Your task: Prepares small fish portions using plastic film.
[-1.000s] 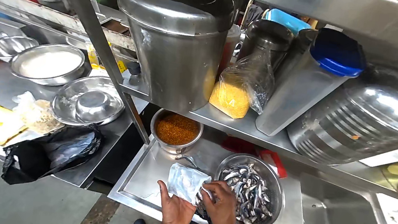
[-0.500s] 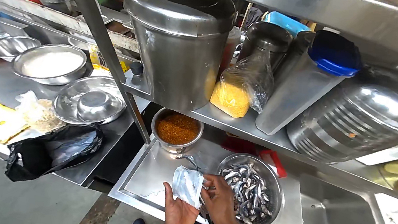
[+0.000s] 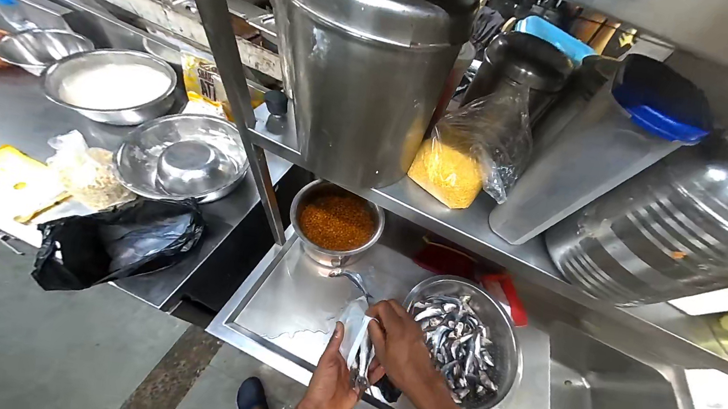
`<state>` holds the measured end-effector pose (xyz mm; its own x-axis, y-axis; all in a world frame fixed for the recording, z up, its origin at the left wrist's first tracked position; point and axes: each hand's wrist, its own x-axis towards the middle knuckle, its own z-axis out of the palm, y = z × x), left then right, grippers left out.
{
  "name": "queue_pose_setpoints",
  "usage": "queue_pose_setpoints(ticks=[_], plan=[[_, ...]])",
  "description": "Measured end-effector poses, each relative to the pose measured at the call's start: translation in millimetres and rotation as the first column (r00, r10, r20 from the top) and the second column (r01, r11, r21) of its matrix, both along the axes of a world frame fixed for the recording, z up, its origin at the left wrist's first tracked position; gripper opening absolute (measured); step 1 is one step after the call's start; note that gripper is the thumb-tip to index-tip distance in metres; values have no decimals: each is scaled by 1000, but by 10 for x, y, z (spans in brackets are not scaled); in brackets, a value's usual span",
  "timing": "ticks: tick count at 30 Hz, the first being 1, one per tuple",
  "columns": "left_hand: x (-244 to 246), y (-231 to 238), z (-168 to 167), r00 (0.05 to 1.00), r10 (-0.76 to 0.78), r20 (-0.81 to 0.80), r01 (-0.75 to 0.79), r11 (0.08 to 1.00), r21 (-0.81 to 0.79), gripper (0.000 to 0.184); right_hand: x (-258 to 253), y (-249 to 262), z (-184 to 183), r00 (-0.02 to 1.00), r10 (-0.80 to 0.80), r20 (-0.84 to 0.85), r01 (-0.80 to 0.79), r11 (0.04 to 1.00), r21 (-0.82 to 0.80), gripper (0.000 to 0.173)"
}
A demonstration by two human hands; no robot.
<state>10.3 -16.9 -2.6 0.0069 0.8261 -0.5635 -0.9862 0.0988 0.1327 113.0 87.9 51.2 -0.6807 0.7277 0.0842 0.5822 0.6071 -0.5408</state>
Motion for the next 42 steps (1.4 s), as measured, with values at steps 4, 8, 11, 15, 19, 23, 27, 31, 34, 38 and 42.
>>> queue_pose_setpoints(ticks=[4, 8, 11, 15, 19, 23, 27, 31, 34, 38, 42], plan=[[-99, -108, -53, 920, -210, -330, 179, 976, -121, 55, 20, -9, -173, 993, -2, -118, 7, 999, 43, 17], [-276, -251, -167, 334, -416, -846, 214, 907, -362, 78, 40, -16, -262, 984, 25, -176, -12, 997, 73, 17], [-389, -232, -117, -74, -366, -928, 128, 919, -373, 56, 49, -9, -262, 979, 50, -195, -40, 998, 55, 16], [-413, -101, -9, -191, -352, -916, 205, 899, -388, 31, 76, 4, -253, 973, 34, -228, -29, 999, 25, 16], [-472, -83, 27, -121, -261, -958, 131, 952, -276, 17, 133, -19, -249, 996, -42, -76, 38, 998, -51, 20], [-524, -148, 110, -172, -219, -960, 93, 967, -237, 13, 130, -118, -475, 981, -87, 171, 126, 964, -235, 16], [-788, -251, 224, -373, -381, -846, 110, 887, -448, 14, 103, -217, -585, 991, -131, -6, 125, 956, -264, 19], [-934, -409, 320, -447, -396, -802, 108, 866, -488, 14, 28, -274, -466, 948, -241, -207, 91, 830, -551, 15], [-986, -451, 381, -345, -336, -876, 172, 896, -411, 13, -5, -268, -336, 846, -400, -352, -54, 592, -804, 13], [-1082, -509, 282, -31, -235, -972, 310, 922, -233, 19, -56, -299, -171, 752, -497, -432, -165, 492, -855, 13], [-1073, -585, -2, 391, 7, -920, 257, 960, 116, 29, -176, -315, 96, 659, -602, -451, -195, 442, -876, 12]])
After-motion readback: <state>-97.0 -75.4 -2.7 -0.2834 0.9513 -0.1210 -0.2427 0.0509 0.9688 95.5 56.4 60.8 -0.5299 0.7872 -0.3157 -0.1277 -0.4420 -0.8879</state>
